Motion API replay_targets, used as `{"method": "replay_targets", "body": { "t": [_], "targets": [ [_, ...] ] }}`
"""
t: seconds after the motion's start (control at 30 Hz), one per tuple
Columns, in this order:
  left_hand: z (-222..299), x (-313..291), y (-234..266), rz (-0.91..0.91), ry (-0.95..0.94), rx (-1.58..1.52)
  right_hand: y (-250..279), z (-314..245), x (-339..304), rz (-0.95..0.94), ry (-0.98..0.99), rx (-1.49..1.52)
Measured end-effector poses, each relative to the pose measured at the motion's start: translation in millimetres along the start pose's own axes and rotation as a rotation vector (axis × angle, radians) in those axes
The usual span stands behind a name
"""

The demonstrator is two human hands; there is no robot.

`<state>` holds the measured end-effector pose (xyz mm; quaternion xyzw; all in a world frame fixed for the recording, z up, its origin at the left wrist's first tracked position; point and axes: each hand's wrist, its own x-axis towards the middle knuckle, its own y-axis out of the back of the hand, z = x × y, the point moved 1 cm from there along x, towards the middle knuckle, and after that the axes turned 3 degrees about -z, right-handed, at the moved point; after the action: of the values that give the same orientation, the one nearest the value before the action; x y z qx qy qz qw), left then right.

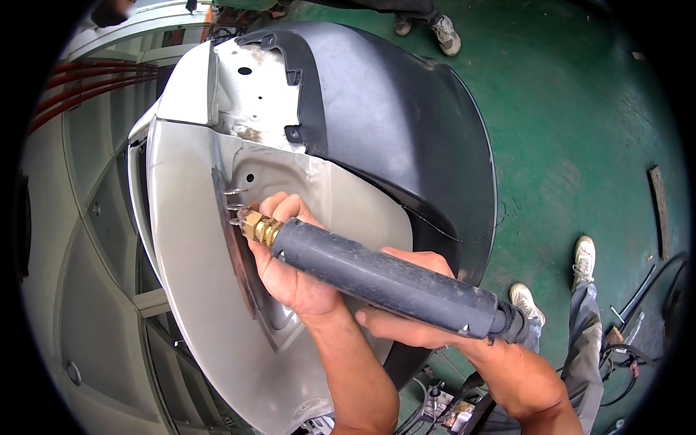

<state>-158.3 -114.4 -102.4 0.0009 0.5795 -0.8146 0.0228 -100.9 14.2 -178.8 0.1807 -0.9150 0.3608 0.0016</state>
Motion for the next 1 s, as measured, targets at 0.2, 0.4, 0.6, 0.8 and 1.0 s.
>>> {"method": "replay_targets", "body": {
  "t": [0.2, 0.4, 0.6, 0.8, 1.0],
  "targets": [
    [-1, -2, -6, 0.067, -0.012, -0.055, 0, -4, 2, -0.044, -0.063, 0.044],
    [0, 2, -1, 0.051, -0.008, -0.052, 4, -2, 4, -0.040, -0.050, 0.003],
    [-1, 1, -3, 0.031, 0.021, -0.103, 3, -3, 9, -0.036, 0.100, -0.034],
    [10, -3, 7, 0.034, 0.040, -0.043, 4, 0, 4, -0.052, 0.021, 0.029],
    [-1, -36, 4, 0.264, 0.164, 0.239, 29, -10, -39, 0.140, -0.092, -0.014]
  ]
}}
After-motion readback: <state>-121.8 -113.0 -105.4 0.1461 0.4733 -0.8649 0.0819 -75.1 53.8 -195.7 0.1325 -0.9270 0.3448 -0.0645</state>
